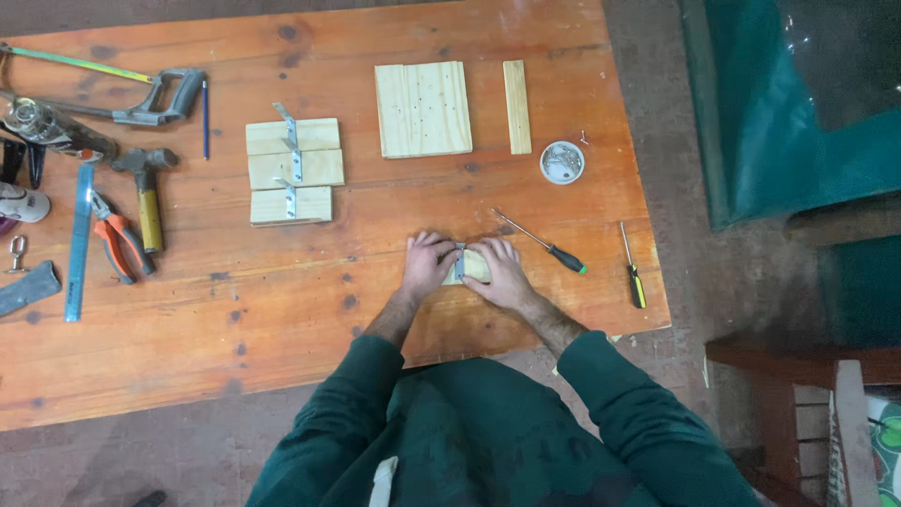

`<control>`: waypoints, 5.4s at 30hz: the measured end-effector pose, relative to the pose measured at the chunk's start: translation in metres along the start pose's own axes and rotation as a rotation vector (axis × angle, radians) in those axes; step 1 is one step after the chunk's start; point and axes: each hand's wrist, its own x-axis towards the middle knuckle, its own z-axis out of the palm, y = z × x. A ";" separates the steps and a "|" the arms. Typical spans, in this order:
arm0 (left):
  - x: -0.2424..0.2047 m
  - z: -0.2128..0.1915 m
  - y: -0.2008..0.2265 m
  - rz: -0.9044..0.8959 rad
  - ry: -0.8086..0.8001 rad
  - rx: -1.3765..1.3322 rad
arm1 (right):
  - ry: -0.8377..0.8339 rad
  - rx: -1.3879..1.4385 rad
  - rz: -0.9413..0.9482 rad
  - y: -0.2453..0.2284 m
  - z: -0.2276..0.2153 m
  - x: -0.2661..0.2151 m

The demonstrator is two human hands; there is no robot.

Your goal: The person assembles small wooden pieces by attaching metal brackets using screws. They position the brackets, insert screws, and tighten them with a screwdriver on a workbench.

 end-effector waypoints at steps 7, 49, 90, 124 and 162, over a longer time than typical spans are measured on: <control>-0.001 -0.002 -0.006 0.031 -0.053 -0.005 | -0.007 0.081 -0.009 -0.003 -0.007 -0.002; 0.016 -0.093 0.008 -0.413 0.036 -0.324 | 0.421 0.056 0.099 0.017 -0.036 -0.004; 0.282 0.187 0.117 0.042 -0.042 0.560 | 0.187 0.382 0.272 0.230 -0.177 0.008; 0.090 -0.035 0.162 -0.325 0.016 -0.686 | 0.327 0.811 -0.005 0.013 -0.107 0.006; -0.016 0.034 -0.012 -0.157 0.075 -0.075 | 0.134 0.235 0.229 -0.019 -0.030 0.043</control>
